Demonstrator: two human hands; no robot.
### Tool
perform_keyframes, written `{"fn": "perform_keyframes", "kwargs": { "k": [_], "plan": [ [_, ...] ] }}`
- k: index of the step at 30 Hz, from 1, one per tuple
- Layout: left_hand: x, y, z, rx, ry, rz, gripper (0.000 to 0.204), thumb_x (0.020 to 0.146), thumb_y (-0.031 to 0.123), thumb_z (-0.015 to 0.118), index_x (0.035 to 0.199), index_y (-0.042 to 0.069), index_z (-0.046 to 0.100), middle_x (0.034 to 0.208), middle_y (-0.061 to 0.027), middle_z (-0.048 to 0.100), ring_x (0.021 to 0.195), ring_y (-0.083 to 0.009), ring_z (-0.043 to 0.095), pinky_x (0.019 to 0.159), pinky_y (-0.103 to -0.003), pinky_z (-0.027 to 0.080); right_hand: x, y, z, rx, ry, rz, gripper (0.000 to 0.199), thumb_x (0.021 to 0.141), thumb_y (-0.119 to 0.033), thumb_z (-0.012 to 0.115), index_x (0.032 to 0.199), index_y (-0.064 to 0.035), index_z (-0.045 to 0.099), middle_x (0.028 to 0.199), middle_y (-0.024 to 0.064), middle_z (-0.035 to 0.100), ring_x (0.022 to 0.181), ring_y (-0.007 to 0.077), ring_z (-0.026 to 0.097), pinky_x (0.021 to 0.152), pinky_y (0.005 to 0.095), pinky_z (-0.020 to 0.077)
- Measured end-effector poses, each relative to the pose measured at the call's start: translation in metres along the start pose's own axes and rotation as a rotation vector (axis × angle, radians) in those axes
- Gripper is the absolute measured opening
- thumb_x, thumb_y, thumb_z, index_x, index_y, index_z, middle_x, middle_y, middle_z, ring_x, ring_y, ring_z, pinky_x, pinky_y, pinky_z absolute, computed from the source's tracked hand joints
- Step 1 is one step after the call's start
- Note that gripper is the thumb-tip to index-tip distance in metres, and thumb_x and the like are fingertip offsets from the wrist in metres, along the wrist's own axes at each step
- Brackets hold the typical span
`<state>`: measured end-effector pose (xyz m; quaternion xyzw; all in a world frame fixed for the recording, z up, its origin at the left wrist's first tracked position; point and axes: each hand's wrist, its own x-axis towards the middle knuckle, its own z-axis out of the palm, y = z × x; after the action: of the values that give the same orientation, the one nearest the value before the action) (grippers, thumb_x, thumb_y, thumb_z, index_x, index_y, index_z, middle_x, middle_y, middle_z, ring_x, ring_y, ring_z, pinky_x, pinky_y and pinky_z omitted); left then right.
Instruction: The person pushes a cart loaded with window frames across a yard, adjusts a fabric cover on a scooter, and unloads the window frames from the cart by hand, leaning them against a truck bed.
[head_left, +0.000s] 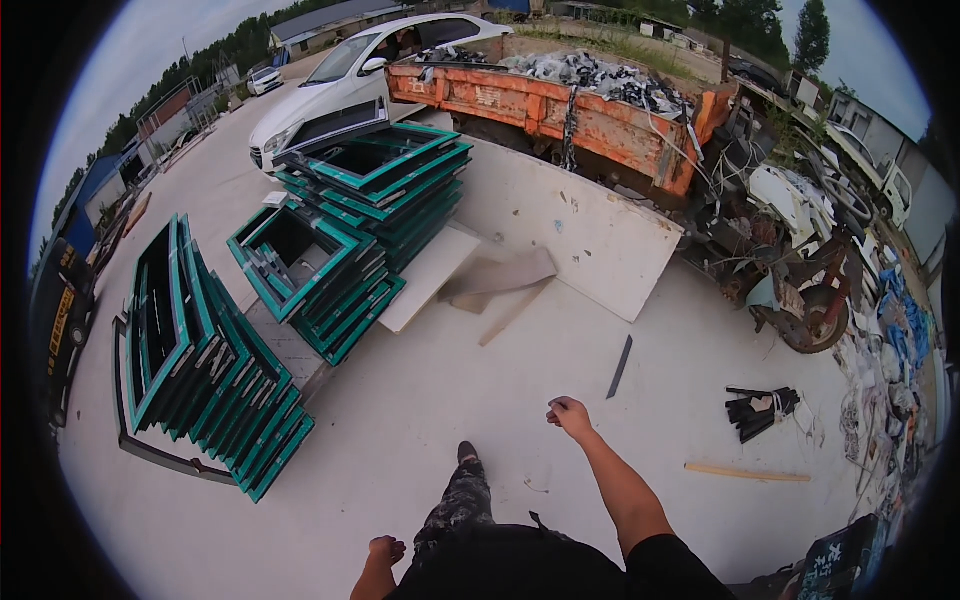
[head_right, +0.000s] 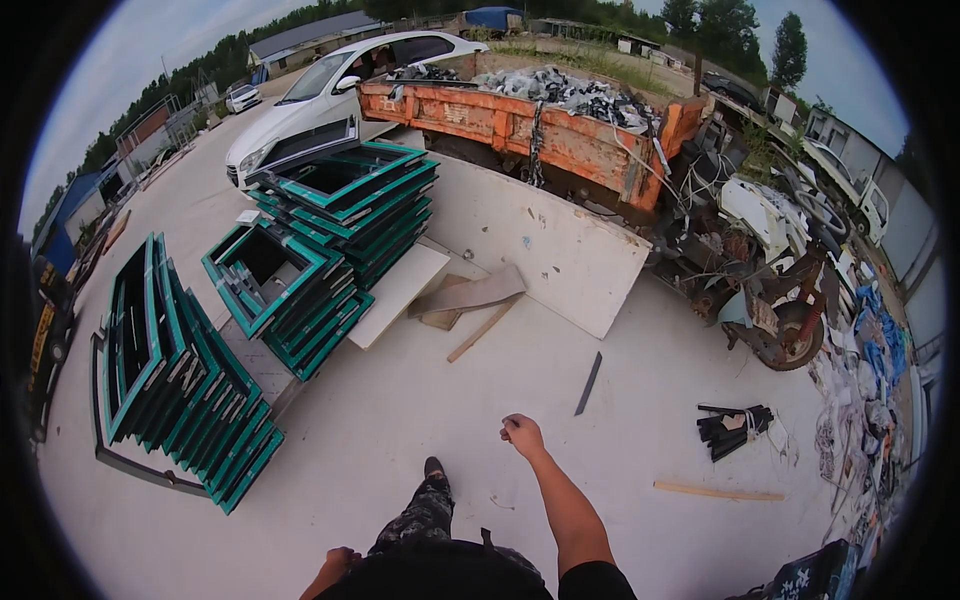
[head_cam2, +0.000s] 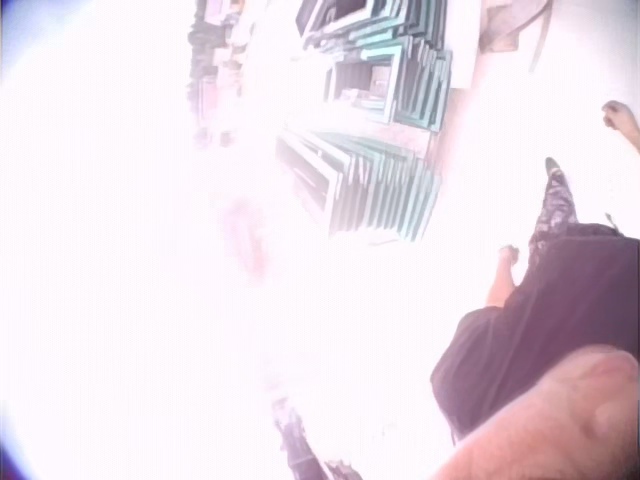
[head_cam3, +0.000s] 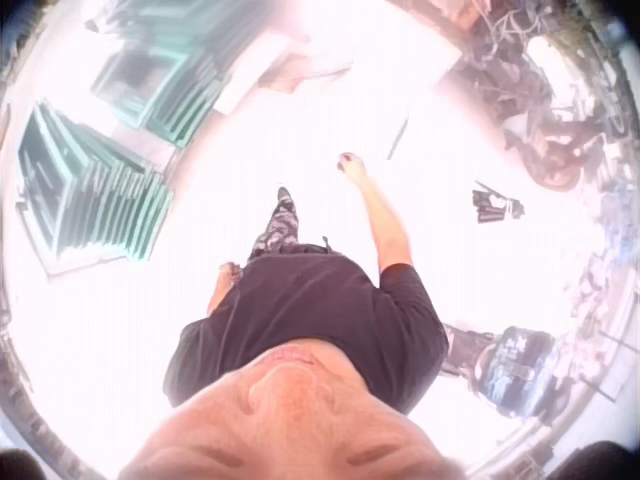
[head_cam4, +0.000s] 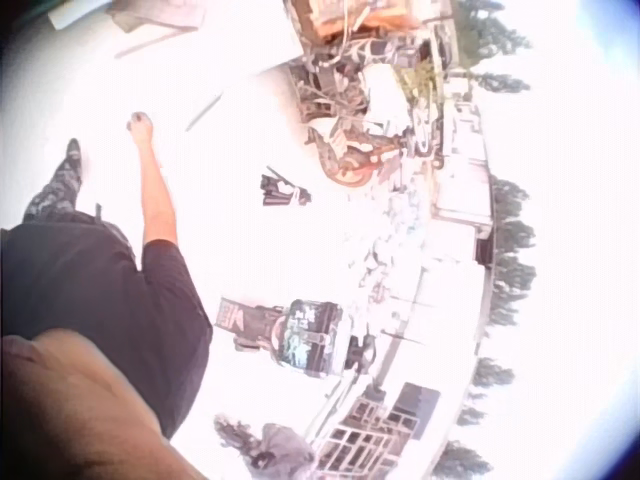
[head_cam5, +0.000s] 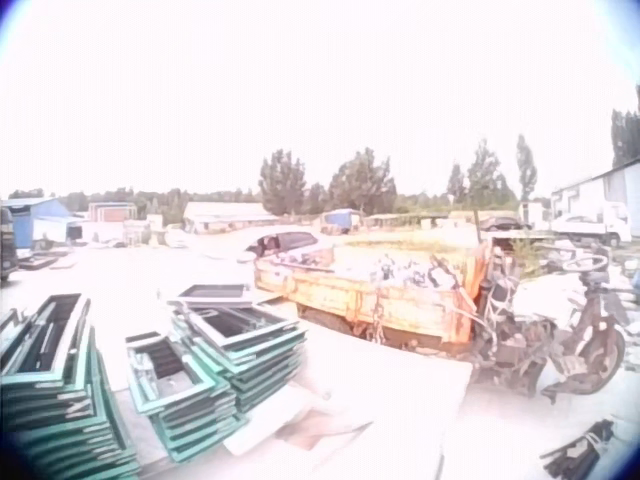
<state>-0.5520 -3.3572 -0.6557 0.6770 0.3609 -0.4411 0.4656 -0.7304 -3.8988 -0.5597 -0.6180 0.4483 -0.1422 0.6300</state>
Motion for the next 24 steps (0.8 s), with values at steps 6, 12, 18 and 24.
{"fn": "perform_keyframes", "kwargs": {
  "k": [6,12,18,24],
  "plan": [
    [0.011,0.136,0.075,0.123,-0.127,-0.035,0.009,0.086,0.008,0.05,0.091,0.001,0.054,0.077,-0.0141,0.066,0.066,-0.0254,0.064,0.054,-0.038,0.049,-0.059,0.171,-0.03,-0.217,-0.08,0.635,0.021,0.084,-0.019,0.057,0.092,0.0,0.059,0.08,0.0145,0.067,0.064,0.0232,0.065,0.053,0.0328,0.0507],
    [-0.025,0.297,0.148,0.249,-0.104,0.456,0.02,0.084,0.011,0.053,0.101,0.001,0.055,0.076,-0.0141,0.064,0.063,-0.0233,0.064,0.047,-0.03,0.048,-0.172,0.194,-0.039,0.189,0.428,1.071,0.016,0.086,-0.011,0.05,0.094,0.0011,0.056,0.083,0.0191,0.066,0.072,0.0314,0.067,0.06,0.0431,0.0528],
    [-0.016,0.363,0.217,0.224,-0.053,0.466,0.021,0.085,0.012,0.051,0.102,0.001,0.054,0.079,-0.0125,0.065,0.066,-0.0224,0.065,0.054,-0.029,0.051,-0.106,0.181,-0.046,0.215,0.363,1.248,0.011,0.085,-0.008,0.051,0.089,0.0015,0.055,0.077,0.0184,0.065,0.065,0.0312,0.066,0.056,0.0433,0.0539],
    [-0.021,0.313,0.241,0.474,-0.068,0.11,0.021,0.086,0.017,0.054,0.103,0.004,0.057,0.088,-0.0116,0.067,0.079,-0.0248,0.066,0.067,-0.038,0.053,0.114,0.088,-0.127,0.07,0.317,0.678,0.016,0.085,-0.008,0.05,0.094,0.0018,0.059,0.072,0.0143,0.063,0.059,0.0242,0.065,0.049,0.0356,0.0509]
  ]
}}
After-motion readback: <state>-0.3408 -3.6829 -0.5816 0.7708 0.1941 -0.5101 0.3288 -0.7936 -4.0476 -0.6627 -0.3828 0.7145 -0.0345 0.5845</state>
